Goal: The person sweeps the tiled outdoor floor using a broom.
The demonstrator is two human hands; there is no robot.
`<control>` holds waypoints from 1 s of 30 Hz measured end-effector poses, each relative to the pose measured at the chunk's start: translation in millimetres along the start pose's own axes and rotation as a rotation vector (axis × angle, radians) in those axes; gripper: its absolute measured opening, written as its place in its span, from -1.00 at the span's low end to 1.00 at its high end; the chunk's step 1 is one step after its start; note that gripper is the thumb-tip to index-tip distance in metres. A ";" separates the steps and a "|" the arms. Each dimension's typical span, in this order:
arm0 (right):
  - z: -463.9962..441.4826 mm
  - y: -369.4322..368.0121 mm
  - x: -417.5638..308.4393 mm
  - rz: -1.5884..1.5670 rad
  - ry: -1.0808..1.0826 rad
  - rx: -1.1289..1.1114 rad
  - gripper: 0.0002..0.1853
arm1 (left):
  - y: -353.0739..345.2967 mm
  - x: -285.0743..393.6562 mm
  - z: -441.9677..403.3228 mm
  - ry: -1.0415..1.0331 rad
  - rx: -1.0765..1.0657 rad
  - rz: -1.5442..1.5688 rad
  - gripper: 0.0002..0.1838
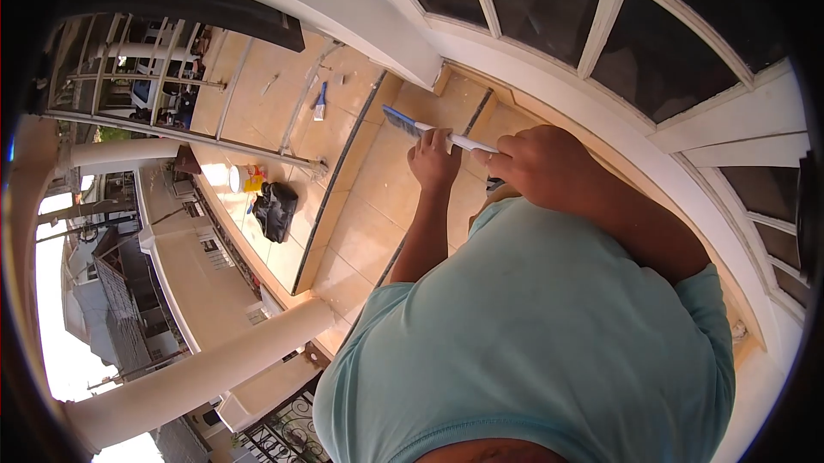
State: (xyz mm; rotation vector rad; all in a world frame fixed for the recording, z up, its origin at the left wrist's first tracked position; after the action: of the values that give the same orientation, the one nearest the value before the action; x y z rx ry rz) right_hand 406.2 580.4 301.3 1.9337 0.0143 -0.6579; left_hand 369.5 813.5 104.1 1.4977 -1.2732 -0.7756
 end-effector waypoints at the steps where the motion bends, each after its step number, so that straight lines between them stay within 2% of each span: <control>1: -3.1 -0.5 -7.4 0.127 0.112 -0.012 -0.80 | 2.5 -2.7 -1.7 0.042 0.097 0.019 -0.68; 2: -5.5 -4.5 -8.8 0.124 0.099 -0.019 -0.80 | 0.7 -6.3 -3.6 0.039 0.084 0.025 -0.68; 4: -10.8 -15.7 -11.3 0.198 0.191 -0.101 -0.79 | -0.3 -19.8 -13.1 0.198 0.195 0.137 -0.63; 5: -13.3 -22.1 -9.7 0.201 0.175 -0.108 -0.79 | -11.2 -28.7 -17.0 0.255 0.048 0.123 -0.57; 6: -15.1 -34.3 -3.5 0.179 0.043 -0.257 -0.82 | -20.6 -31.1 -19.8 0.249 0.035 0.134 -0.57; 7: -15.6 -46.8 3.0 0.154 -0.088 -0.404 -0.85 | -36.2 -33.9 -21.7 0.300 -0.176 0.134 -0.57; 8: -16.5 -56.3 7.5 0.155 -0.102 -0.411 -0.85 | -50.6 -36.8 -19.8 0.348 -0.387 0.129 -0.57; 9: -16.2 -66.9 16.1 0.070 -0.197 -0.475 -0.86 | -64.9 -37.3 -16.6 0.261 -0.500 0.010 -0.61; 10: -17.0 -74.5 23.6 -0.012 -0.295 -0.533 -0.88 | -76.2 -39.1 -15.1 0.248 -0.504 0.023 -0.61; 12: -19.1 -80.8 25.1 0.019 -0.389 -0.552 -0.84 | -96.4 -35.8 -14.9 0.145 -0.625 0.068 -0.67; 13: -20.0 -84.5 27.3 0.038 -0.467 -0.572 -0.79 | -107.3 -35.6 -16.0 0.166 -0.664 0.094 -0.71; 16: -22.3 -99.4 36.2 0.021 -0.636 -0.500 -0.70 | -104.6 -33.1 -28.7 0.107 -0.747 0.012 -0.74; 17: -22.9 -99.9 32.3 0.008 -0.643 -0.516 -0.70 | -99.3 -33.7 -29.6 0.147 -0.632 0.031 -0.78; 19: -29.7 -92.8 27.3 0.073 -0.587 -0.441 -0.57 | -86.9 -40.1 -35.8 0.150 -0.628 0.074 -0.78; 24: -40.2 -122.1 50.9 0.054 -0.639 -0.369 -0.52 | -111.4 -69.2 -56.5 0.151 -0.608 0.186 -0.76; 26: -46.2 -129.6 79.4 0.066 -0.689 -0.359 -0.54 | -141.4 -72.4 -72.9 -0.028 -0.663 0.264 -0.73; 28: -49.2 -128.1 104.6 0.005 -0.742 -0.399 -0.62 | -155.3 -63.8 -83.2 0.004 -0.715 0.255 -0.68; 30: -41.3 -119.8 111.8 -0.040 -0.794 -0.412 -0.63 | -176.3 -58.6 -82.4 -0.163 -0.681 0.240 -0.58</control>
State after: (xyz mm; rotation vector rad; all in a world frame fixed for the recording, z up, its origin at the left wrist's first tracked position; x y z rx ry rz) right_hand 483.6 638.7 163.0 1.1875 -0.2863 -1.2977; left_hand 488.8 886.3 -43.4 0.7344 -1.1184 -1.0495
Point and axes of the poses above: each hand's wrist, its own z-axis away from the middle knuckle, its own y-axis out of the back of the hand, x = y × z, the point moved 3 cm from there along -z, towards the middle knuckle, and after that the axes turned 7 degrees about -z, right-handed, at the moved point
